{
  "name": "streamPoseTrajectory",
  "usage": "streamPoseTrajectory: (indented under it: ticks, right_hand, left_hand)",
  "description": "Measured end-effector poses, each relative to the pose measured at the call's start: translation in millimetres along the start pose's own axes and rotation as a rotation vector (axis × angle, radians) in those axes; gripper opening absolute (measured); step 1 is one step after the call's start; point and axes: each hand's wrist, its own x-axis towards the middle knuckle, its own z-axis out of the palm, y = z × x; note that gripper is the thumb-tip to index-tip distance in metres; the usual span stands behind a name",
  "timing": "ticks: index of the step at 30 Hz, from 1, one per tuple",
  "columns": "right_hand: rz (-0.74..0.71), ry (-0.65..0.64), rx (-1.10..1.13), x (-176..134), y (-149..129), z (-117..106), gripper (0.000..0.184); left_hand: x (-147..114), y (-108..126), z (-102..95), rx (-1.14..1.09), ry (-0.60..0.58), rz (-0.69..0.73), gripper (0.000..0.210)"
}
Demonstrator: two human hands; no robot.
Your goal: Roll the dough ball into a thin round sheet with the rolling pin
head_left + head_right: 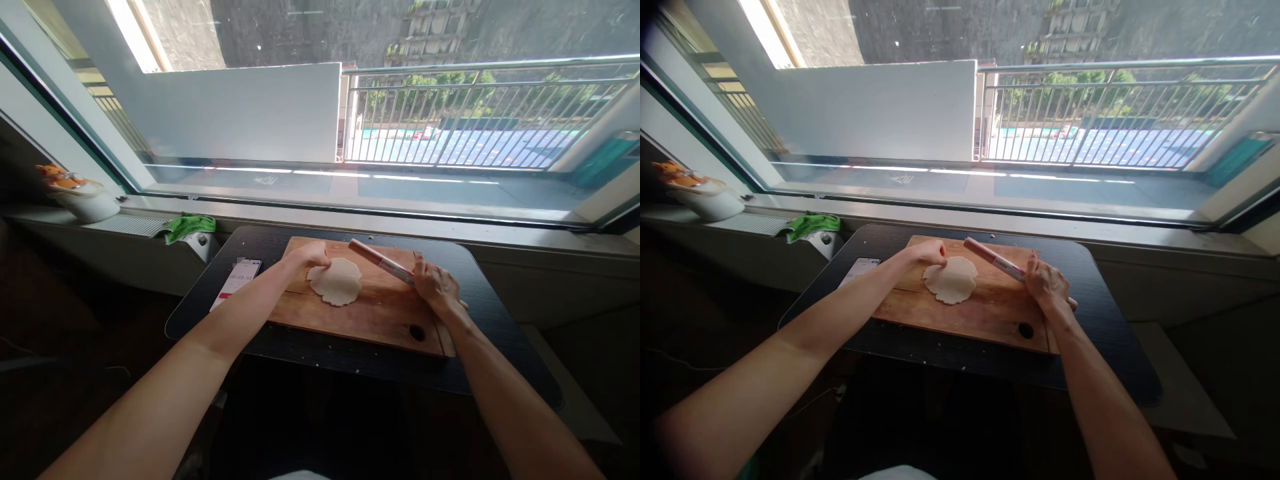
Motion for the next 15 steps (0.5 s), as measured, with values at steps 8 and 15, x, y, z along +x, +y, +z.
streamPoseTrajectory:
  ticks: [8,15]
  right_hand:
    - [0.074,-0.069,0.074,-3,6,-4,0.071]
    - [0.072,-0.039,0.053,-3,7,-6,0.067]
  left_hand:
    - [-19,13,6.8,-0.061,-0.005,0.022,0.014]
    - [-47,11,22.6,-0.257,0.290,-0.027,0.034]
